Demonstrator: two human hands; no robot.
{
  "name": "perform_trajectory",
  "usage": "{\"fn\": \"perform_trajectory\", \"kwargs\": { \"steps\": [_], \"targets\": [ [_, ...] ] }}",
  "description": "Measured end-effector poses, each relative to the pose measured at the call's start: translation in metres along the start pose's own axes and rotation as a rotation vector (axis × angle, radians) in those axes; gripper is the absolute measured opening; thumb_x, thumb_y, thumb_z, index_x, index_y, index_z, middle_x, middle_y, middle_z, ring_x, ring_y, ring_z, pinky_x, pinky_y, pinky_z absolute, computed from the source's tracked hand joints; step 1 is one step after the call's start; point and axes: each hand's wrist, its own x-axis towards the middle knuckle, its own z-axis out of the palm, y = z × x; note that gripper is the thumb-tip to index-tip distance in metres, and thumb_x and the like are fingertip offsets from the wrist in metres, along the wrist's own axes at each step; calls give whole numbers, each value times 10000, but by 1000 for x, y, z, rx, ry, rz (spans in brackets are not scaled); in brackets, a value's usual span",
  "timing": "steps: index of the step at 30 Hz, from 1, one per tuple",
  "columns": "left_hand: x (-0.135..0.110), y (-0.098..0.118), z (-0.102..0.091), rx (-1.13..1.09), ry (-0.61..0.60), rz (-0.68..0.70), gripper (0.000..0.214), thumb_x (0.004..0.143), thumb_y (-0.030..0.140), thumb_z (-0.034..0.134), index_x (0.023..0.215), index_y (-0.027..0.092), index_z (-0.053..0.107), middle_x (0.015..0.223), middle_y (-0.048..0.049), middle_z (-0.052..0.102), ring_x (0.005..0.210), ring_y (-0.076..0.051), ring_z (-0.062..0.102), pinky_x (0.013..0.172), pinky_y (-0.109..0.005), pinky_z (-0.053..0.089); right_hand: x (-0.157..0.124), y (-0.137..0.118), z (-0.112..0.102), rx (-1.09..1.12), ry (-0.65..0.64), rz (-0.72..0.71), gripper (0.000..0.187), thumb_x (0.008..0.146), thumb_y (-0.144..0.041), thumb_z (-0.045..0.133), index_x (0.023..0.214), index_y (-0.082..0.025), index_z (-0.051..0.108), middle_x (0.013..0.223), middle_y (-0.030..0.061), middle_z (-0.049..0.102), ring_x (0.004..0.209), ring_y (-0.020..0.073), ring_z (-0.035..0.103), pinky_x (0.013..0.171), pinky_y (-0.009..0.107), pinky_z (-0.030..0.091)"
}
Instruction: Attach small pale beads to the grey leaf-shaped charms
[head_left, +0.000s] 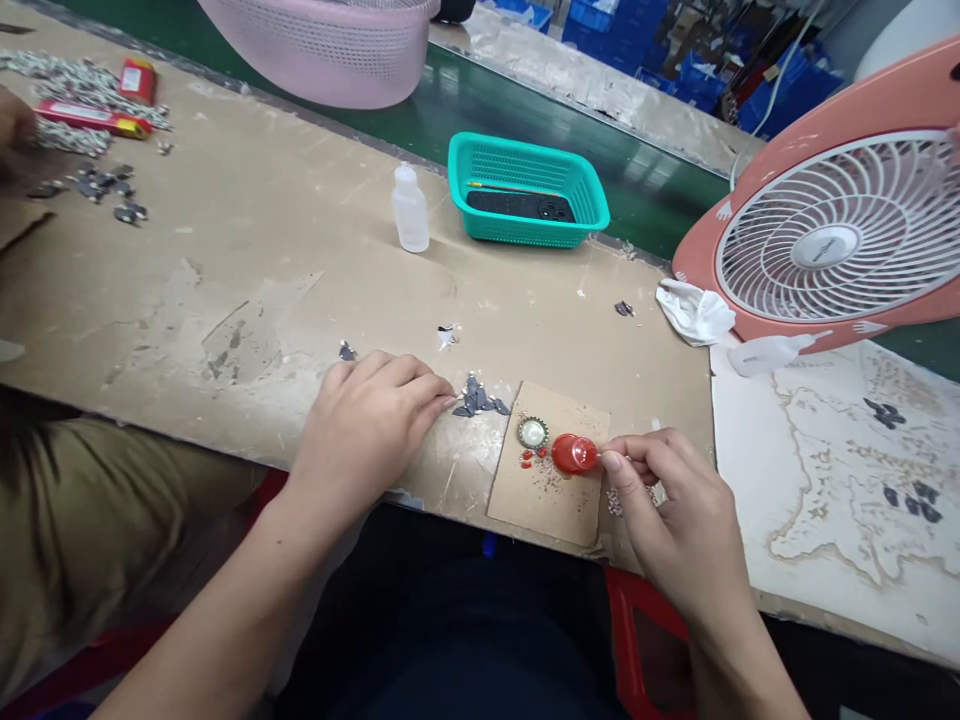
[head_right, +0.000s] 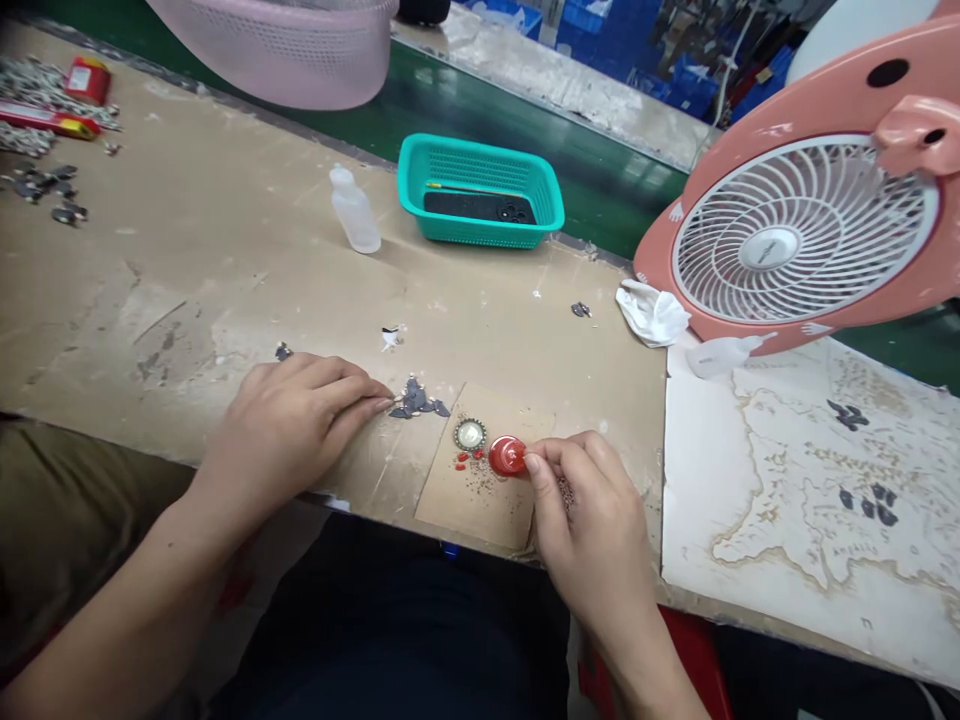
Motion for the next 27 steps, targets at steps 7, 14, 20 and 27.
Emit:
{"fn": "perform_trajectory", "kwargs": {
  "steps": [7, 14, 20, 27],
  "targets": [
    [-9, -10, -4, -219, 18, -37, 167, 971, 308, 537, 962, 196, 660, 924, -43, 707, 884, -256, 631, 812, -398, 463, 5, -1, -3, -109, -83, -22, 127, 998, -242, 525, 949, -207, 637, 868, 13, 591, 780, 154, 573, 692, 302, 454],
    [-17, 2, -14, -616, 103, -43, 251, 992, 205, 482, 1184, 229, 642, 1105, -51, 675, 1053, -202, 621, 925, -339, 496, 9, -1, -3, -238, -105, -104, 161, 999, -249, 505, 924, -189, 635, 854, 40, 599, 771, 192, 560, 684, 344, 437],
    [-26, 30, -10, -1171, 87, -318, 103, 872, 224, 699, 959, 262, 739, 917, -7, 734, 819, -152, 689, 735, -231, 573, 5, -7, -9, 102, -27, 38, 111, 970, -261, 585, 907, -227, 670, 819, 7, 587, 736, 154, 545, 658, 294, 435],
    [-33, 73, -4, -1658, -36, -428, 231, 809, 126, 765, 862, 348, 802, 856, 55, 779, 757, -69, 706, 673, -88, 553, -13, -21, -5, 662, 86, 315, 114, 954, -306, 627, 870, -243, 672, 759, -19, 556, 703, 130, 514, 618, 242, 433]
  ]
}}
